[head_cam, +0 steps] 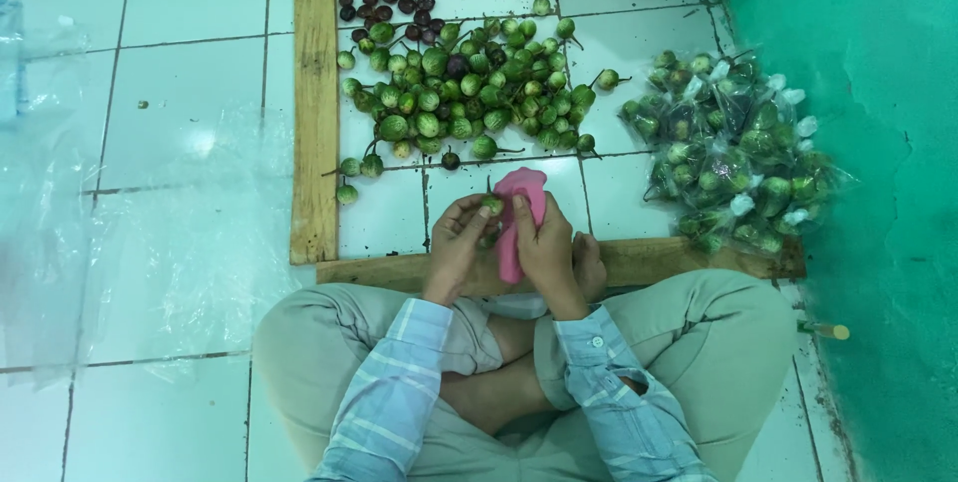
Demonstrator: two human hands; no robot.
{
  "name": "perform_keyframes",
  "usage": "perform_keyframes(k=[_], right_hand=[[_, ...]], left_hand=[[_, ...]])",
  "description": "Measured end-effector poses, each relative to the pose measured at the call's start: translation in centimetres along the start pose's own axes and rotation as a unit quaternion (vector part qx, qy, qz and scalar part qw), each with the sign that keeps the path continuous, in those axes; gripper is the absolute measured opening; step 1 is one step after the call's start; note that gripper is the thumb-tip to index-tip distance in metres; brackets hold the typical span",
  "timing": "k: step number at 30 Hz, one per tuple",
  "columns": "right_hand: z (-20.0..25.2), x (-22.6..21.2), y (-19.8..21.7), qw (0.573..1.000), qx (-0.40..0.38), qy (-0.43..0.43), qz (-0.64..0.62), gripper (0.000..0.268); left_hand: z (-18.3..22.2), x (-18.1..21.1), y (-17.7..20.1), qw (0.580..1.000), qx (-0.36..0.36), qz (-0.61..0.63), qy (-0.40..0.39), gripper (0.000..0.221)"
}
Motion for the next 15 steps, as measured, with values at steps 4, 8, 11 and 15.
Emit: perform_keyframes(k=[4,8,11,15], right_hand=[[-0.4,-0.7,1.0,0.999,0.004,-0.044,-0.008,0.041],[-0.6,0.6,1.0,0.991,-0.027,-0.111,0.065,0.043],[-0.5,0.8,1.3,0.984,-0.076,-0.108,0.121,0.047],[0.1,2.8,0.0,0.936,-0.215,-0.134,0.245,0.053]], left_hand=[[-2.3,-2.2,4.1,0.988,0.047,-0.137,-0.044,0.032],[-2.1,-1.3,4.5,0.955,0.108,-0.276,-0.014,0.032],[-2.3,-2.3,5.2,0.916,0.120,-0.380,0.035,0.035],[-3.4,-5.2,6.3,0.862,0.079,-0.498,0.047,0.040]])
Point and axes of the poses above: each hand's wrist, its own z-axis away from the middle knuckle, its own y-axis out of the back of the hand, x = y × z, the point moved 1 cm from there along -z, towards the middle knuckle, and after that the axes turned 4 degrees about -x, right-handed, at the moved point
